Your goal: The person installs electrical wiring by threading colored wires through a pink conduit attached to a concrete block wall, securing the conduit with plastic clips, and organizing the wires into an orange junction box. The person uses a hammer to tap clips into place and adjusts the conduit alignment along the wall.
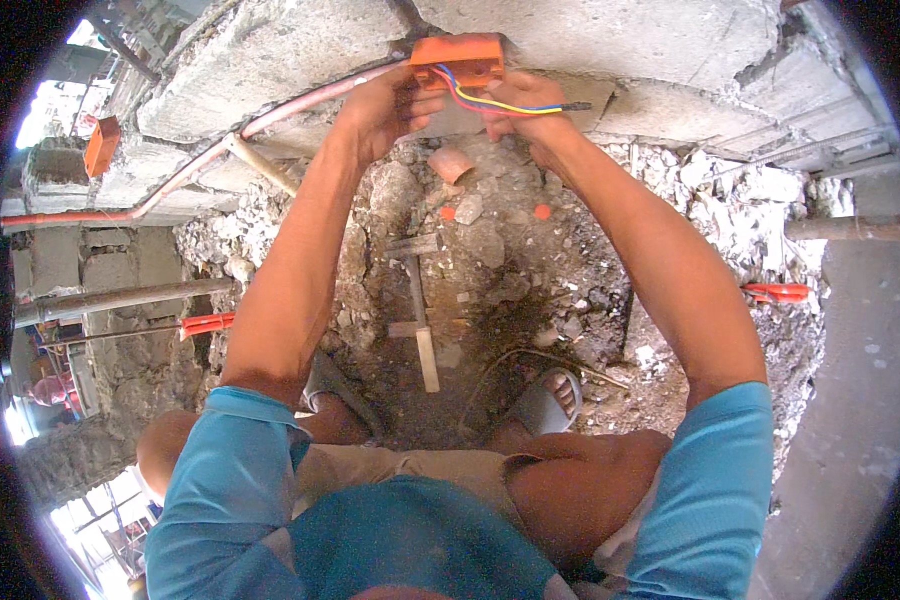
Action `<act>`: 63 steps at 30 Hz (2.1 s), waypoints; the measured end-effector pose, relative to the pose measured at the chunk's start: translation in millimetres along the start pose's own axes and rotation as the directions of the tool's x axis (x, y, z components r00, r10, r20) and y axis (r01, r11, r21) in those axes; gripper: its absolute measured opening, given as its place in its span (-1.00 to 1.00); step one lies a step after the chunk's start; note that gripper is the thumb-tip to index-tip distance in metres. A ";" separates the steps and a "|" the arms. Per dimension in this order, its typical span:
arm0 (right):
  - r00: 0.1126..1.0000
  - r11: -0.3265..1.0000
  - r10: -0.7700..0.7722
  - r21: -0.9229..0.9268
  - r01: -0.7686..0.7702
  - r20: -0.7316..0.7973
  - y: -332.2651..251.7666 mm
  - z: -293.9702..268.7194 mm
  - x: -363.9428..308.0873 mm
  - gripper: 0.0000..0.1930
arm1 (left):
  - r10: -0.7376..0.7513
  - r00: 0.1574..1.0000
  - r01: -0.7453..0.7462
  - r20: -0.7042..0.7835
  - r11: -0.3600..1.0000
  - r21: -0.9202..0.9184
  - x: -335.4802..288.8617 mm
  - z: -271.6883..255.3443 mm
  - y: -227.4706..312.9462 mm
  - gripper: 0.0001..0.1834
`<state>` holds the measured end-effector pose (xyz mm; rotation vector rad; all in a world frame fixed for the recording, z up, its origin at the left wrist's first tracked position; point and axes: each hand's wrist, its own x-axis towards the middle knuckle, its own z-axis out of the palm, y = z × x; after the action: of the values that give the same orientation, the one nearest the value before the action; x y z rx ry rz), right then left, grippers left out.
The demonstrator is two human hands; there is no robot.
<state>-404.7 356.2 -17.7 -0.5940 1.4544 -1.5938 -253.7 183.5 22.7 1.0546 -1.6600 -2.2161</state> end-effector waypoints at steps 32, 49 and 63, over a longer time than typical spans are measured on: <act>1.000 0.993 0.014 -0.121 -0.014 -0.001 -22.2 -2.7 -3.8 -0.75 | 0.204 0.977 -0.212 -0.065 0.877 -0.432 -9.2 21.2 -28.1 -0.52; 1.000 0.998 0.013 0.061 -0.012 -0.006 -8.7 -8.2 8.5 -0.77 | 0.266 0.950 -0.270 -0.163 0.442 -0.855 -4.6 66.9 -69.4 -0.59; 0.994 0.997 0.013 -0.071 -0.021 -0.112 4.0 -10.7 13.9 -0.75 | 0.367 0.927 -0.241 -0.083 0.410 -0.879 1.4 58.5 -74.7 -0.70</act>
<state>-419.3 350.5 -26.6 -0.5396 1.6017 -1.5883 -271.9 254.7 -37.3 0.2696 -0.4024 -2.3617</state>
